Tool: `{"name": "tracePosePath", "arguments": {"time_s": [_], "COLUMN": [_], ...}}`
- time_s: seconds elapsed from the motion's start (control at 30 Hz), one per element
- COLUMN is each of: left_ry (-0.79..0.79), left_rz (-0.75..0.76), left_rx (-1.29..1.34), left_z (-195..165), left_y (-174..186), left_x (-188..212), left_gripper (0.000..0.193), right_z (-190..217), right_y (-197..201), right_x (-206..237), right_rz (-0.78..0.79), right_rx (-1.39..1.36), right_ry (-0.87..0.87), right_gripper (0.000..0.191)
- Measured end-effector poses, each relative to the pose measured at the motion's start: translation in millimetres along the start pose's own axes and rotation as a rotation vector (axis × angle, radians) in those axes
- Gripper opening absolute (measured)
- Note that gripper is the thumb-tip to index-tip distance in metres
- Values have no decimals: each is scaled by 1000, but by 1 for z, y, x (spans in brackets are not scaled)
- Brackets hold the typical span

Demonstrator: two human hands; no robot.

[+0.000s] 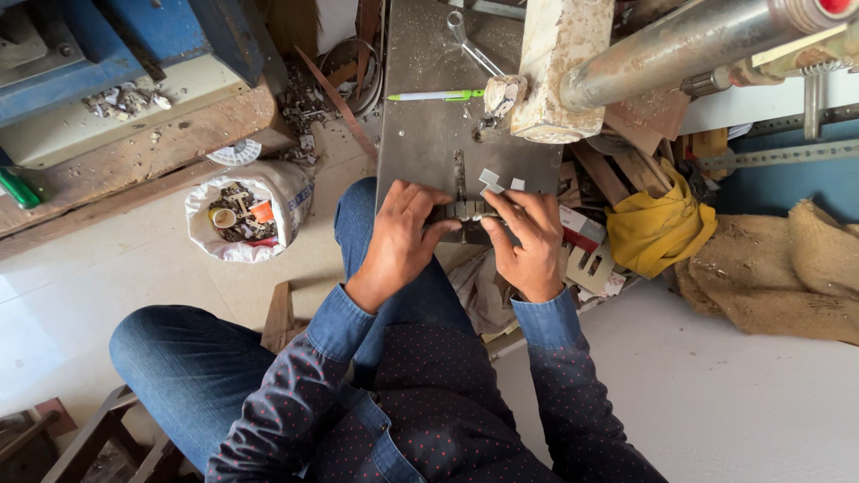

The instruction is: The person sits on a chair and inserts small white insulating pieces one at a time into the slots of a circular metal rotor, pressing each piece in by hand over a metal work plate. They repeatedly pick pieces from a small stack and fit them around the rotor.

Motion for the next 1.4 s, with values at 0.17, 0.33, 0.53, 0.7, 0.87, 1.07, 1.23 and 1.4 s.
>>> {"name": "tracePosePath", "arguments": {"time_s": [0.17, 0.33, 0.53, 0.7, 0.87, 1.07, 1.23, 1.4], "left_ry": [107, 160, 133, 146, 176, 157, 153, 171], "left_rz": [57, 119, 110, 122, 97, 65, 33, 46], "left_rx": [35, 38, 15, -1, 7, -21, -28, -68], "left_z": [8, 19, 29, 31, 28, 23, 22, 24], "left_y": [-8, -14, -19, -18, -12, -11, -10, -16], "left_x": [-10, -16, -17, -16, -11, -8, -6, -5], "left_gripper": [34, 34, 37, 37, 43, 42, 42, 38], "right_z": [-8, -16, -22, -31, -79, -116, -124, -119], "right_y": [-5, -11, -17, -18, -1, -10, -13, -18], "right_x": [-1, -4, -13, -8, 8, 28, 34, 26], "right_rz": [-35, -25, 11, 40, -123, 21, 33, 44], "right_rx": [-33, -19, -43, -37, -162, -7, -3, 116], "right_ry": [-19, -10, -3, 24, -230, -277, -318, -260], "right_gripper": [30, 31, 30, 33, 29, 31, 32, 35]}}
Point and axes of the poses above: each hand's wrist, its own x-axis away from the middle knuckle, its own y-axis out of the back of the hand, z = x × y, the point moved 6 cm from there along -x, towards the middle knuckle, and after that the axes turned 2 degrees about -z, right-handed, at the moved point
